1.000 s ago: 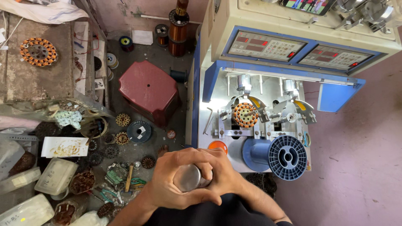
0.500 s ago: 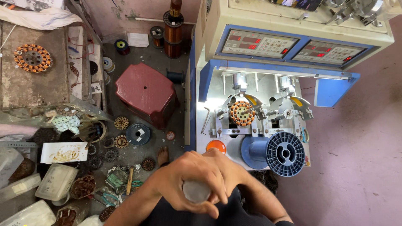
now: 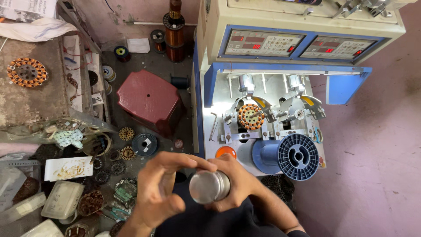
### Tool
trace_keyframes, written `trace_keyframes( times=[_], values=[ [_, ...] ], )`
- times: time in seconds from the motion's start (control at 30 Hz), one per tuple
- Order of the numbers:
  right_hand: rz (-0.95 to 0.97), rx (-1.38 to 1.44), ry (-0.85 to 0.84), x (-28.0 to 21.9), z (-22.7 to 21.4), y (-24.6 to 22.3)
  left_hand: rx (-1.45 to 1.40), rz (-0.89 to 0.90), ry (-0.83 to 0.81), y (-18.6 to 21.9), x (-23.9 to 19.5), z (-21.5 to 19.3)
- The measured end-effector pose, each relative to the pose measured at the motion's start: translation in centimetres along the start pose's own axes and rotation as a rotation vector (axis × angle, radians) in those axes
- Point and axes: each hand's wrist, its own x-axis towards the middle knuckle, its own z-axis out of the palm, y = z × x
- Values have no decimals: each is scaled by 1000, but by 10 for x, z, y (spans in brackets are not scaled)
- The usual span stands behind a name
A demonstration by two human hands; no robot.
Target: The person assembles a motor stator by inserting copper windings into a blue plastic housing, then uses a screwdriver to secure and adjust the windings. The person also uses scissors to trim excess wire and continues to tighten and align the components within the housing.
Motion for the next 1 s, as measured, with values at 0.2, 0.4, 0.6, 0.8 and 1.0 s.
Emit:
trace_keyframes(
  times=[0.2,0.4,0.6,0.8,1.0],
  values=[
    [-97,-90,88,1,19,25,247,113,-17,-18,0,20],
    [-122,36,-130,14,11,20,324,250,-328,-17,2,5],
    [-429,-474,61,30,-13,-46,192,134,-34,-32,-3,-25],
    [-747,-463,507,15,-11,-104,750,-16,581,-49,-9,-93],
    [-619,-370,438,24,15,-149,923,26,908,-62,-35,-199]
  ],
)
